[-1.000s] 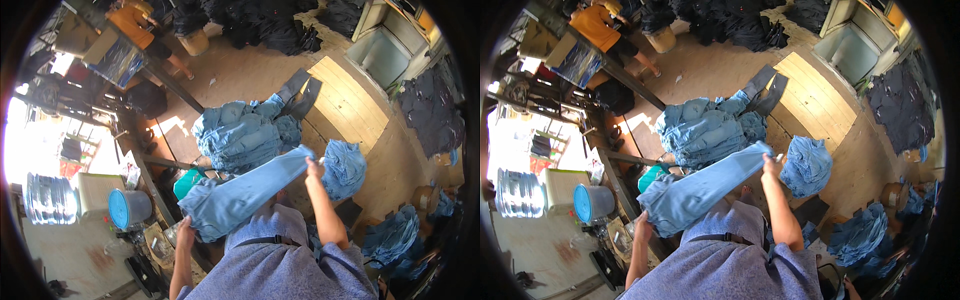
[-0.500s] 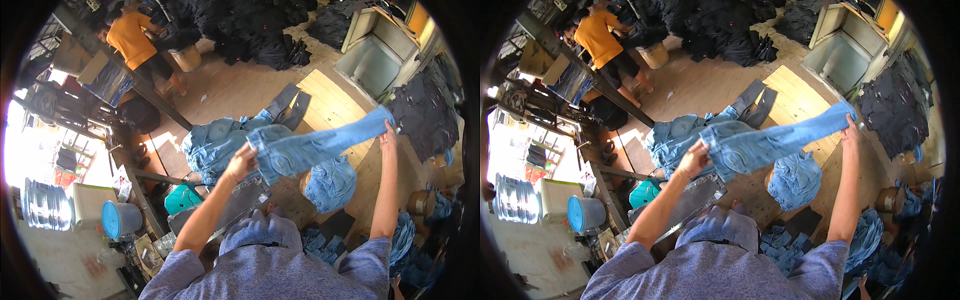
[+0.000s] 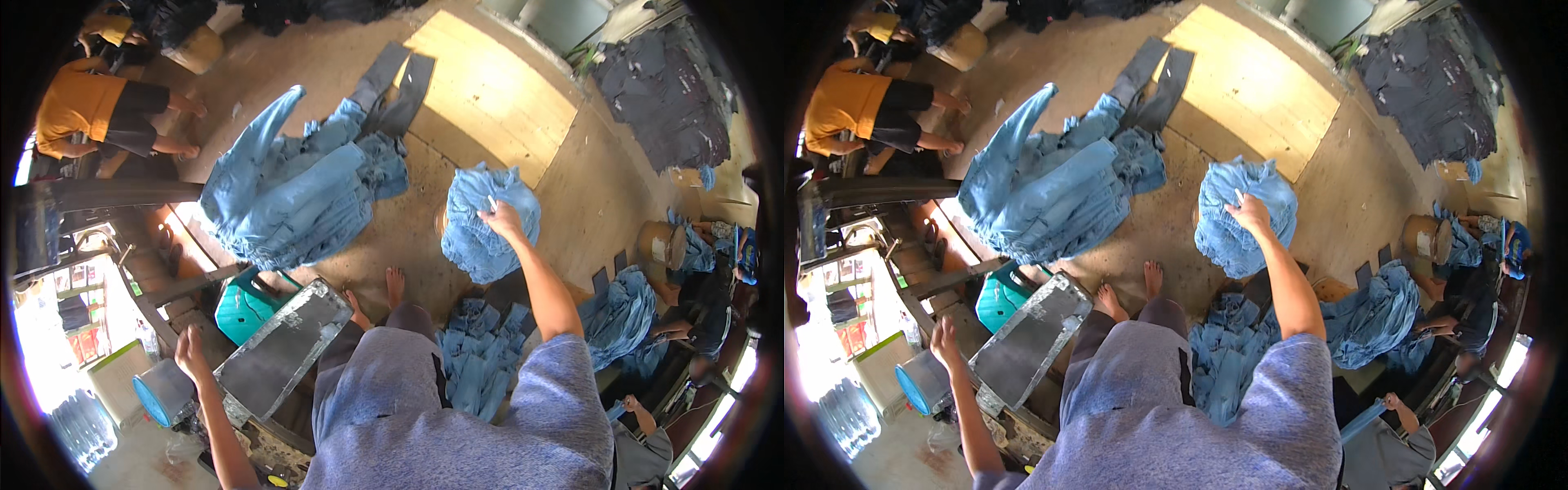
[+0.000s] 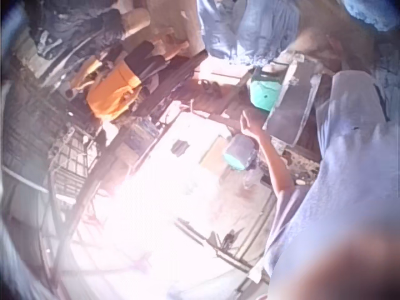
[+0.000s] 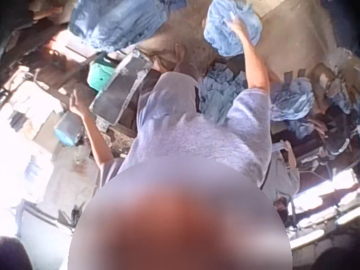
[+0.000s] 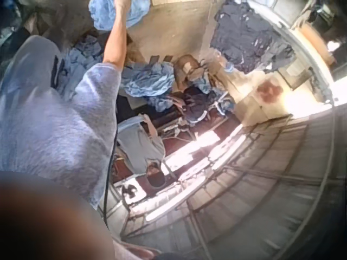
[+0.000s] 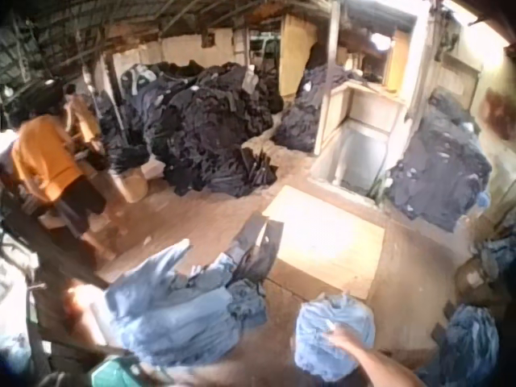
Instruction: The person scrapes the seams of light blue denim jeans using a small handheld tool. They repeatedly rub the tool along the seams to create a worn effect, then place the jeans aside and pick up another pair to continue the process.
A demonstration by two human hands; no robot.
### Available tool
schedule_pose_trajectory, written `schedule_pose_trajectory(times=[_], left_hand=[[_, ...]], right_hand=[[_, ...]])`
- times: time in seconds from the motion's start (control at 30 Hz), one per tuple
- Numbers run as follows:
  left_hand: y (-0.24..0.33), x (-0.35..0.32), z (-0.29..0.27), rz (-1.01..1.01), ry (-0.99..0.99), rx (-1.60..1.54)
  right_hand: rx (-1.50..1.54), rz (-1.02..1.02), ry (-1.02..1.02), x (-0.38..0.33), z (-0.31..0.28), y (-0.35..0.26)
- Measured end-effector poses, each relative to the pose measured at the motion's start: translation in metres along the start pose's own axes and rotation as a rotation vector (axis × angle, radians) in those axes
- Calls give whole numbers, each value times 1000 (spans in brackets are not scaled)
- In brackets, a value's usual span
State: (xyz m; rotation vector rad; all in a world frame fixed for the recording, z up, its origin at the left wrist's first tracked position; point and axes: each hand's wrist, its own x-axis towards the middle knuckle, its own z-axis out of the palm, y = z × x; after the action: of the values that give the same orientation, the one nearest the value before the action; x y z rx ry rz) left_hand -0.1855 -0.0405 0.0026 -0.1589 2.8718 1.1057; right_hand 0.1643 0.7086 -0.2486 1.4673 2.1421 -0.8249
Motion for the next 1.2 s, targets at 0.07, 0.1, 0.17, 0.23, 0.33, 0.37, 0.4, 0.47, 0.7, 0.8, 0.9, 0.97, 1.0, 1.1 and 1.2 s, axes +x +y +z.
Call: schedule_pose_trajectory(times=[0.07,0.1,0.17,0.23,0.33,0.37,0.4,0.47,0.7,0.8,0.9,0.97,1.0,1.1,1.2], left_hand=[[-10,-60,18,207,91,217],[-14,-85,32,103,88,183],[-19,-118,63,98,106,175],[-21,-134,89,261,94,250],[-24,-137,104,147,175,236],[-25,-137,104,188,175,199],[-26,-136,102,167,149,202],[-29,-137,97,169,146,246],[5,-132,115,153,259,101],[72,-136,146,410,175,-53],[165,-157,178,296,-186,-357],[231,-179,199,145,-461,-451],[263,-185,211,190,-637,-445],[337,-189,258,161,-1103,-690],[361,-157,307,-161,-1316,-378]], right_hand=[[-164,-73,25,6,43,25],[-178,-103,52,9,60,36],[-349,-168,96,19,86,51],[-482,-281,390,33,110,59],[-595,-338,488,56,131,71],[-596,-328,390,64,132,75],[-606,-273,259,69,130,79],[-531,-396,209,71,119,87],[-101,-267,368,71,6,74],[34,-329,569,60,-55,42],[133,-529,707,23,-110,-16],[156,-659,730,-28,-135,-57],[156,-664,739,-55,-141,-81],[187,-829,768,-135,-142,-145],[248,-910,689,-200,-115,-185]])
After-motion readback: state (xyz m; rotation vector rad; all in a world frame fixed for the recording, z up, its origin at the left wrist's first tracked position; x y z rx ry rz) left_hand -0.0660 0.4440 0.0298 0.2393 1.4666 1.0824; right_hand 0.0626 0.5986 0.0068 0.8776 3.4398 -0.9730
